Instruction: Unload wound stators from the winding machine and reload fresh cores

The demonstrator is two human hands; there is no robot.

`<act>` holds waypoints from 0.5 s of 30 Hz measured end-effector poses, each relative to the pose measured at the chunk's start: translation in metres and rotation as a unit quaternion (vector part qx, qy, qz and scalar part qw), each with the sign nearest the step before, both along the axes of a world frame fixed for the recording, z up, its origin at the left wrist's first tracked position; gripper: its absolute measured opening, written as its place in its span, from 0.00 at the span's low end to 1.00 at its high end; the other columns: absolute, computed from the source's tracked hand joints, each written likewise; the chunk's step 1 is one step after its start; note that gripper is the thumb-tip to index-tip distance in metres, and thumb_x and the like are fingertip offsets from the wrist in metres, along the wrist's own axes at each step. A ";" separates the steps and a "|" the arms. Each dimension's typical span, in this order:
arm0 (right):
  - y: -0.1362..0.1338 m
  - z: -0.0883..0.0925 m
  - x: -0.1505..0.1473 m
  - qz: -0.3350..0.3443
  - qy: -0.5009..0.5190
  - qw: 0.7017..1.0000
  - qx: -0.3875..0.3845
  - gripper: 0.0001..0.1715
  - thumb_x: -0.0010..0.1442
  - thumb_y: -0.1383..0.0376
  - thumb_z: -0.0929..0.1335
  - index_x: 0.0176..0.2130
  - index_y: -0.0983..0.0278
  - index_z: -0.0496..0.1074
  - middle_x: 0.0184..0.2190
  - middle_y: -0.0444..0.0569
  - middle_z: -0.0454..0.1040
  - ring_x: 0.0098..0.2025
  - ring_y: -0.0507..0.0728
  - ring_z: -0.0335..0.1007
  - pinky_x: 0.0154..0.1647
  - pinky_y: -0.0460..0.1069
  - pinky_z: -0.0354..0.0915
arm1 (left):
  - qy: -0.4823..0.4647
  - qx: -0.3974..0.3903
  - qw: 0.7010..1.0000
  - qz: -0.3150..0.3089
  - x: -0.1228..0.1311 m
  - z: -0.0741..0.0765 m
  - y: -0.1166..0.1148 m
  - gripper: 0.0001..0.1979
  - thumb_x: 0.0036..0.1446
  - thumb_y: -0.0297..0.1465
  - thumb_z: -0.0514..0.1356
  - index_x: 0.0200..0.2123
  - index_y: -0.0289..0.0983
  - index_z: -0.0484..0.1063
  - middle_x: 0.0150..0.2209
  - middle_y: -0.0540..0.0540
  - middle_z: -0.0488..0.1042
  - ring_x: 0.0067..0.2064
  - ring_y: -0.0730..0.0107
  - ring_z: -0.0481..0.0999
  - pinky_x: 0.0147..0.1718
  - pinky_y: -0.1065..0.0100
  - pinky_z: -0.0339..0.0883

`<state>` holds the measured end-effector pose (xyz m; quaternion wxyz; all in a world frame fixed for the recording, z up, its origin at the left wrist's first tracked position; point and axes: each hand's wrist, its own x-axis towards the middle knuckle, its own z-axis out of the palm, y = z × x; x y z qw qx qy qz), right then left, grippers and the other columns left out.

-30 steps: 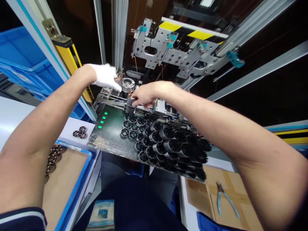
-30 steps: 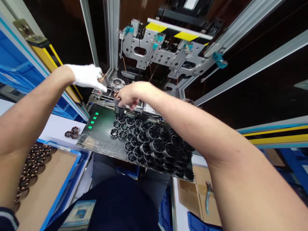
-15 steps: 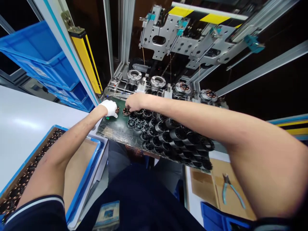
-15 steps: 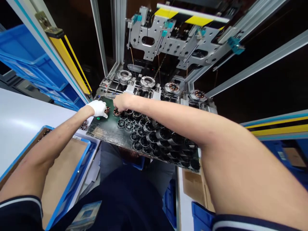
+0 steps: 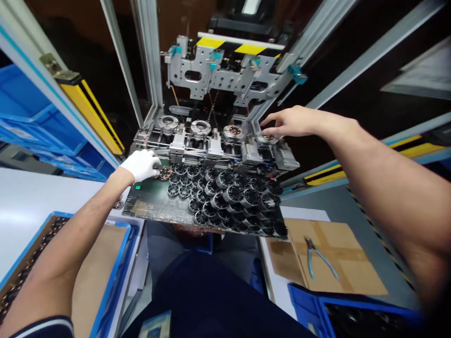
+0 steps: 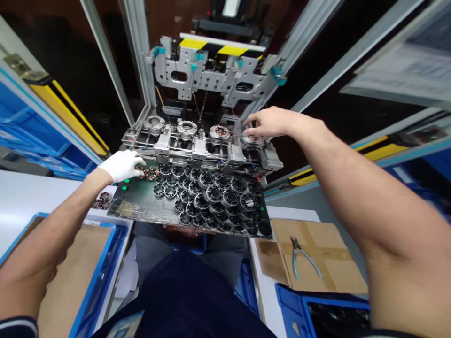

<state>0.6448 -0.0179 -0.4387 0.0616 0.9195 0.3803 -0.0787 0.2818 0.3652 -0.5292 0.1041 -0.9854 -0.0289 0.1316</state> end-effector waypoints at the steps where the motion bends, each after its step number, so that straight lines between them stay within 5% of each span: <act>1: -0.015 -0.003 0.013 -0.032 0.003 0.999 -0.006 0.28 0.77 0.55 0.75 0.67 0.67 0.80 0.48 0.61 0.88 0.45 0.61 0.84 0.54 0.56 0.71 | -0.025 -0.016 0.999 -0.025 0.011 0.014 -0.008 0.20 0.75 0.44 0.64 0.60 0.42 0.86 0.59 0.39 0.83 0.58 0.47 0.82 0.55 0.57 0.72; 4: -0.047 -0.019 0.038 -0.128 0.060 0.990 -0.021 0.36 0.76 0.55 0.74 0.75 0.67 0.70 0.45 0.56 0.88 0.44 0.63 0.86 0.56 0.56 0.74 | -0.107 -0.080 0.983 -0.123 0.059 0.054 -0.046 0.21 0.77 0.46 0.60 0.60 0.42 0.85 0.58 0.41 0.83 0.57 0.51 0.81 0.59 0.57 0.72; 7: -0.065 -0.039 0.046 -0.184 0.103 0.977 -0.009 0.40 0.75 0.56 0.74 0.77 0.68 0.67 0.43 0.54 0.88 0.44 0.63 0.87 0.58 0.54 0.75 | -0.171 -0.106 0.965 -0.168 0.127 0.076 -0.097 0.23 0.78 0.46 0.59 0.64 0.41 0.82 0.63 0.39 0.81 0.61 0.50 0.79 0.63 0.54 0.71; 10: -0.077 -0.059 0.045 -0.169 0.104 0.980 -0.003 0.34 0.75 0.58 0.74 0.73 0.66 0.73 0.43 0.52 0.88 0.41 0.61 0.87 0.54 0.51 0.75 | -0.164 -0.095 0.971 -0.145 0.200 0.074 -0.147 0.25 0.75 0.45 0.62 0.67 0.42 0.81 0.64 0.38 0.80 0.61 0.48 0.78 0.62 0.53 0.71; 15: -0.089 -0.079 0.045 -0.126 0.048 0.990 0.044 0.25 0.76 0.60 0.73 0.67 0.66 0.78 0.49 0.56 0.87 0.46 0.59 0.84 0.49 0.49 0.72 | -0.122 -0.058 0.986 -0.101 0.290 0.043 -0.203 0.30 0.71 0.44 0.65 0.70 0.38 0.80 0.67 0.34 0.77 0.65 0.39 0.75 0.65 0.49 0.68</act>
